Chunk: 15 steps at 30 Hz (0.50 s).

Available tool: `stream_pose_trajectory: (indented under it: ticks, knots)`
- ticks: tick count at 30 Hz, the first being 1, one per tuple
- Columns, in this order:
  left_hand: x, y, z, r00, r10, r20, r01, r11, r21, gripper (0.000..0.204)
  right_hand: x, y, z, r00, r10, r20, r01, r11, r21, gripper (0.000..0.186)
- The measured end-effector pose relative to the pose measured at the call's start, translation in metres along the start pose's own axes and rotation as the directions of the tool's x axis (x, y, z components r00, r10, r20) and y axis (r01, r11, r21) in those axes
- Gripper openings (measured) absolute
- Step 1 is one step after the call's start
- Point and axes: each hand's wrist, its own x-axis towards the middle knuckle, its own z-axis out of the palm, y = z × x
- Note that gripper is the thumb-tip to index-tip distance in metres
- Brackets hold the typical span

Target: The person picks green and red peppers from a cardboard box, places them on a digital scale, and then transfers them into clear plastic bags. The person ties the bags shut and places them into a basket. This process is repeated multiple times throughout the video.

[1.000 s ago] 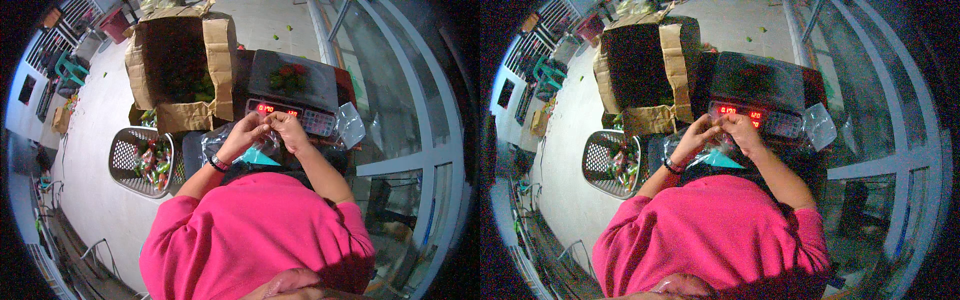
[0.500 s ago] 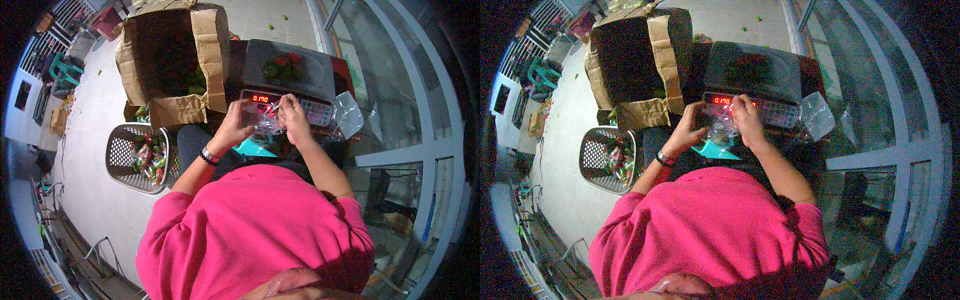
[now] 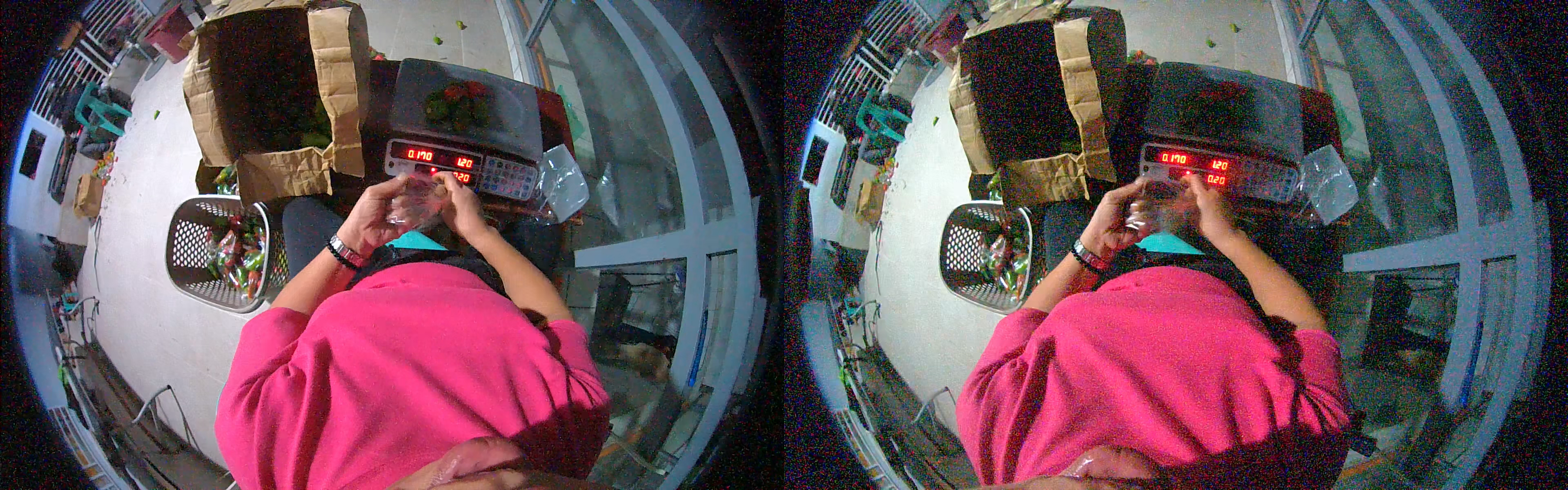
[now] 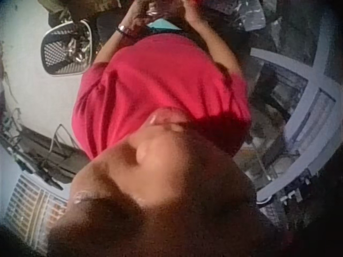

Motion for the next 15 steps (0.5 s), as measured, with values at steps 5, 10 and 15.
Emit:
stream_pose_trajectory:
  ticks: [5, 10, 15]
  knots:
    - [-0.010, -0.004, -0.006, 0.913, 0.405, -0.055, 0.116, -0.127, 0.985, 0.020, -0.004, -0.017, -0.022, 0.966, 0.078, 0.248, -0.224, 0.735, 0.640, 0.047]
    - [-0.005, 0.004, -0.036, 0.908, 0.178, -0.378, 0.138, 0.726, 0.674, 0.022, -0.019, -0.041, -0.023, 0.853, -0.013, 0.522, -0.508, 0.205, 0.836, 0.056]
    - [0.011, -0.010, -0.029, 0.891, 0.334, -0.307, -0.165, 0.868, 0.468, 0.023, -0.012, -0.003, -0.017, 0.885, 0.168, 0.434, -0.297, 0.922, 0.250, 0.046]
